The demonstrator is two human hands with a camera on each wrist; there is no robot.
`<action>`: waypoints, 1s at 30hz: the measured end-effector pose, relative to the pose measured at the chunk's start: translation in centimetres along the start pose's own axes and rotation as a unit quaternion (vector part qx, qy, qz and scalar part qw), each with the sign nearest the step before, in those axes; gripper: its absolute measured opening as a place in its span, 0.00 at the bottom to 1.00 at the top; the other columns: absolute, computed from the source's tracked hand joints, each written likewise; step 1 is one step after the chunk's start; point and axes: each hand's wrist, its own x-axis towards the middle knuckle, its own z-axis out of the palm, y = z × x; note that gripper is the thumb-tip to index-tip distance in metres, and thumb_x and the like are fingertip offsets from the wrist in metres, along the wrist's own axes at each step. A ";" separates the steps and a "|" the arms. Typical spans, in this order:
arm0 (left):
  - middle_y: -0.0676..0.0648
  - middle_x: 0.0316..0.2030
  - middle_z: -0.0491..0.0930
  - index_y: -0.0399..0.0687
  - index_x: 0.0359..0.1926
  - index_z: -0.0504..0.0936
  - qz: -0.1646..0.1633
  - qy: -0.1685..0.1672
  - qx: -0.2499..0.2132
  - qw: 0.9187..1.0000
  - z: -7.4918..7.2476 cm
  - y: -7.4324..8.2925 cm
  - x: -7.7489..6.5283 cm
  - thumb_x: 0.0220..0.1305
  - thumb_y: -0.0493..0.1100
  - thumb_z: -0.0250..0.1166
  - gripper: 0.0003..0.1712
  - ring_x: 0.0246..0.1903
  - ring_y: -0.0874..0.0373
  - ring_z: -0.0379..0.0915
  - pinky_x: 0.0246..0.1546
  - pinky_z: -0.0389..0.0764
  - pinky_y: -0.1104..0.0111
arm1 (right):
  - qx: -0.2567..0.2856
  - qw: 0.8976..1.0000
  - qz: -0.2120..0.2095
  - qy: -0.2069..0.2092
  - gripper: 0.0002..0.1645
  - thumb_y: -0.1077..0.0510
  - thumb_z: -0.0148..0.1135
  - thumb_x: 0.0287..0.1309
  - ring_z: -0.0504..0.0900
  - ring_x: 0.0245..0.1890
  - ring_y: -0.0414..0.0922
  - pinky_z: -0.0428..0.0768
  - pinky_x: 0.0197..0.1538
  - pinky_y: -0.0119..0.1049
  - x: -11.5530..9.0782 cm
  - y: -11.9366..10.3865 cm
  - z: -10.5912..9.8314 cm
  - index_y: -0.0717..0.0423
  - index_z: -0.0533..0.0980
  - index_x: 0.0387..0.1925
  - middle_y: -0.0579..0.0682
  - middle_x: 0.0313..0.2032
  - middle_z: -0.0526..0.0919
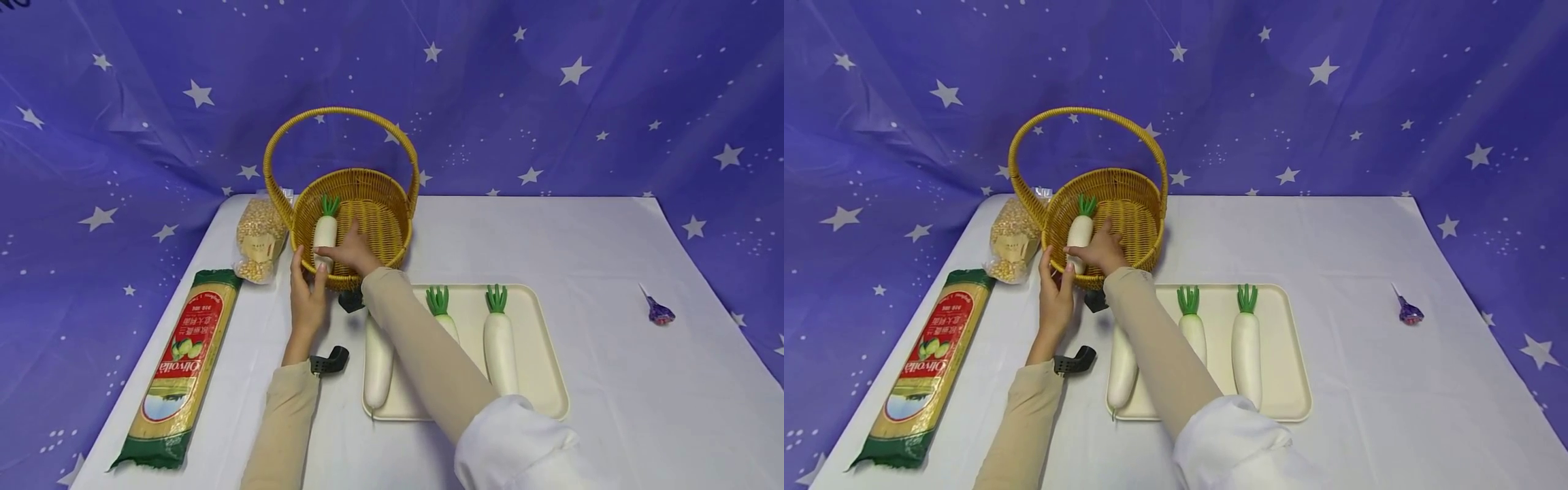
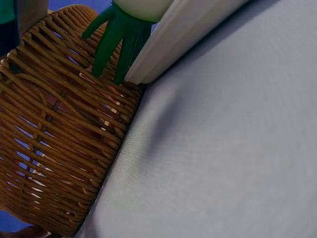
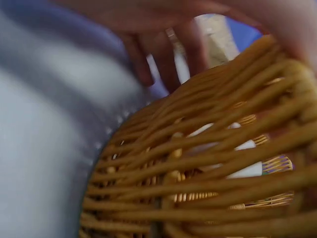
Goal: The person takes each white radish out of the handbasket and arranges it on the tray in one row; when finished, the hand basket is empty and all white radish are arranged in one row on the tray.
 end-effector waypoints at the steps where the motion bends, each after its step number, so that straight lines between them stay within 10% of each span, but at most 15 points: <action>1: 0.48 0.69 0.47 0.59 0.70 0.47 0.001 -0.001 -0.001 1.000 0.0 -0.1 0.0 0.66 0.57 0.47 0.35 0.67 0.50 0.49 0.65 0.56 0.55 | -0.023 1.000 -0.003 0.001 0.67 0.43 0.68 0.44 0.58 0.65 0.61 0.64 0.62 0.50 -0.1 0.0 0.1 0.55 0.32 0.70 0.69 0.66 0.48; 10: 0.49 0.69 0.49 0.60 0.69 0.48 0.006 0.001 -0.007 1.000 0.1 -0.4 0.0 0.66 0.57 0.48 0.34 0.65 0.50 0.53 0.63 0.59 0.54 | -0.168 0.984 -0.044 -0.030 0.68 0.43 0.66 0.46 0.66 0.60 0.60 0.72 0.55 0.49 -0.1 -0.2 0.3 0.54 0.27 0.69 0.70 0.63 0.56; 23: 0.48 0.69 0.49 0.59 0.70 0.47 0.005 0.001 -0.009 1.000 0.0 -0.4 0.0 0.66 0.57 0.48 0.35 0.65 0.50 0.54 0.62 0.60 0.54 | -0.054 0.988 -0.096 -0.109 0.51 0.67 0.59 0.47 0.74 0.26 0.47 0.70 0.21 0.29 0.4 0.0 0.0 0.39 0.48 0.69 0.63 0.54 0.72; 30: 0.49 0.69 0.48 0.62 0.69 0.47 0.005 0.000 -0.007 1.000 0.1 -0.3 0.0 0.66 0.56 0.48 0.34 0.66 0.50 0.52 0.63 0.59 0.55 | -0.055 0.985 -0.098 -0.128 0.44 0.66 0.58 0.49 0.73 0.38 0.48 0.71 0.28 0.27 0.8 0.3 -0.3 0.46 0.54 0.68 0.60 0.59 0.69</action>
